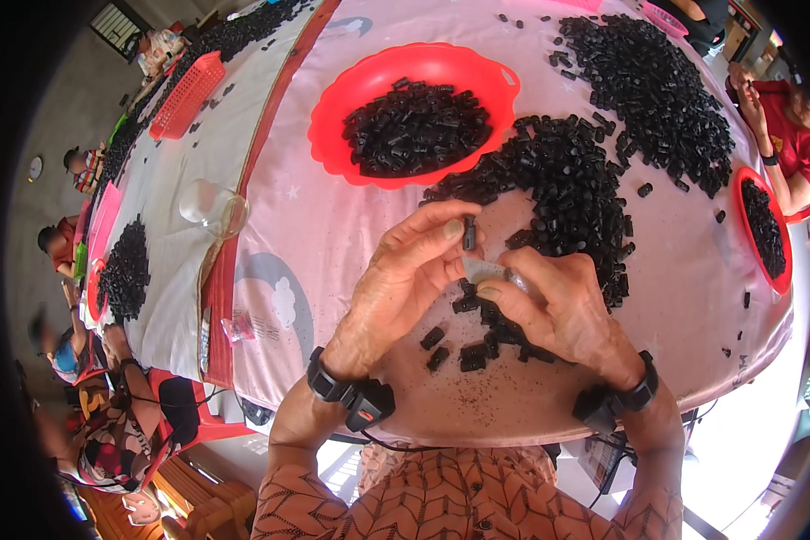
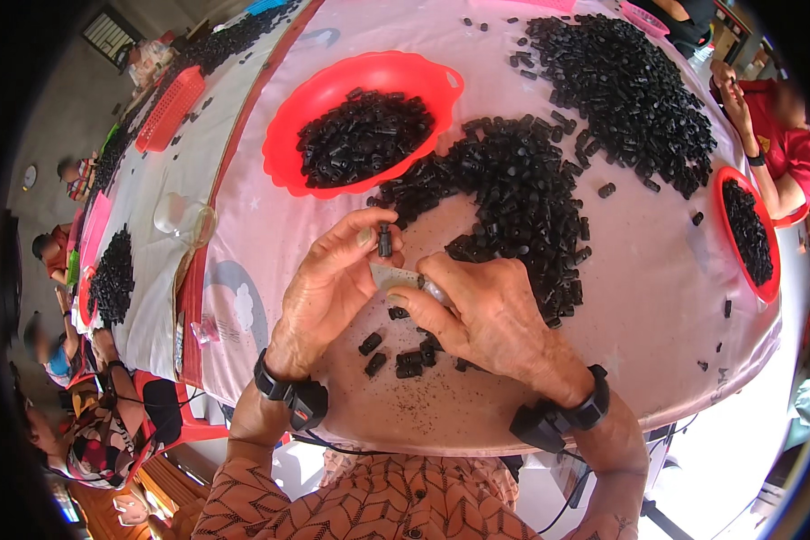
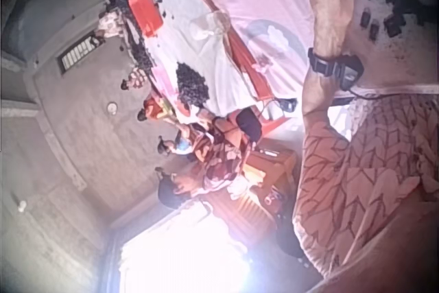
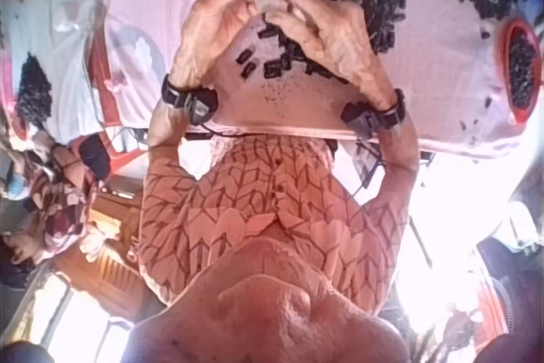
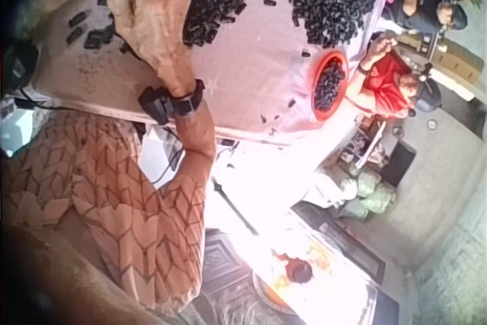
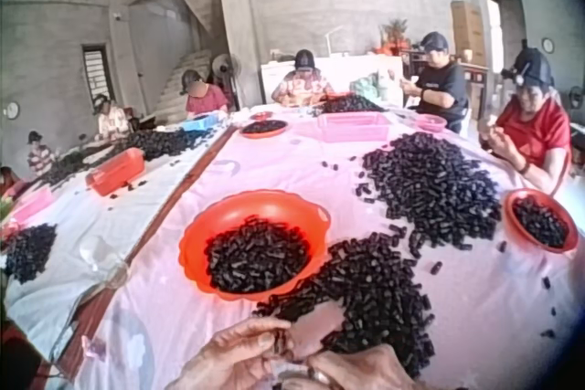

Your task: Trimming excess material from small black rubber components using a knife.

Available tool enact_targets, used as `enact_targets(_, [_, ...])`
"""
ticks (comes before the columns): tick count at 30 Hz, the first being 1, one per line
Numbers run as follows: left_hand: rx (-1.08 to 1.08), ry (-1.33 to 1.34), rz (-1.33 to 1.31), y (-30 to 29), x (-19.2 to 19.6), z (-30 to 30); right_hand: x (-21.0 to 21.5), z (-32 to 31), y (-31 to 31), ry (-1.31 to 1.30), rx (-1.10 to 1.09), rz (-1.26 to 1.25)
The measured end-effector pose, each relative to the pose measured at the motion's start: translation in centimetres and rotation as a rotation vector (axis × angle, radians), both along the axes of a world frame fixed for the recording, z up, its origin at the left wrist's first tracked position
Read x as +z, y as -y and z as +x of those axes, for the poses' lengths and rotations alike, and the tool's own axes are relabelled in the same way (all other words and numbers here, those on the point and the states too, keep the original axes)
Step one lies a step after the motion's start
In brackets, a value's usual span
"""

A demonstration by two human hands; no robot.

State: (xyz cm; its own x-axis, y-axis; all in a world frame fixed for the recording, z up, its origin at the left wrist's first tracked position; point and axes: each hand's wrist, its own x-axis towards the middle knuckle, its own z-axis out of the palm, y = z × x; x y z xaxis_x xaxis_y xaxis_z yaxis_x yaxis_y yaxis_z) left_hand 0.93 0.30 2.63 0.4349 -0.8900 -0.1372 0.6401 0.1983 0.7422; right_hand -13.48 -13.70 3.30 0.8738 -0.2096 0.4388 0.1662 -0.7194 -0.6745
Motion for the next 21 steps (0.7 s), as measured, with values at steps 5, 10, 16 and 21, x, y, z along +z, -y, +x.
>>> enact_targets(5, [0.037, 0.088, 0.019, -0.2, -0.9, 0.4, -0.2, 0.1, 0.0, 0.02, 0.018, -0.034])
enact_targets(10, [0.061, 0.133, 0.067, -0.2, -0.7, 0.5, -0.3, 0.2, 0.1, 0.005, -0.029, 0.033])
enact_targets(16, [0.067, 0.18, 0.072, 0.1, -0.2, -0.2, 0.3, 0.3, 0.4, -0.042, -0.089, 0.088])
enact_targets(21, [0.055, 0.197, 0.061, -0.2, -0.3, 0.3, -0.2, 0.3, 0.8, -0.039, -0.175, 0.126])
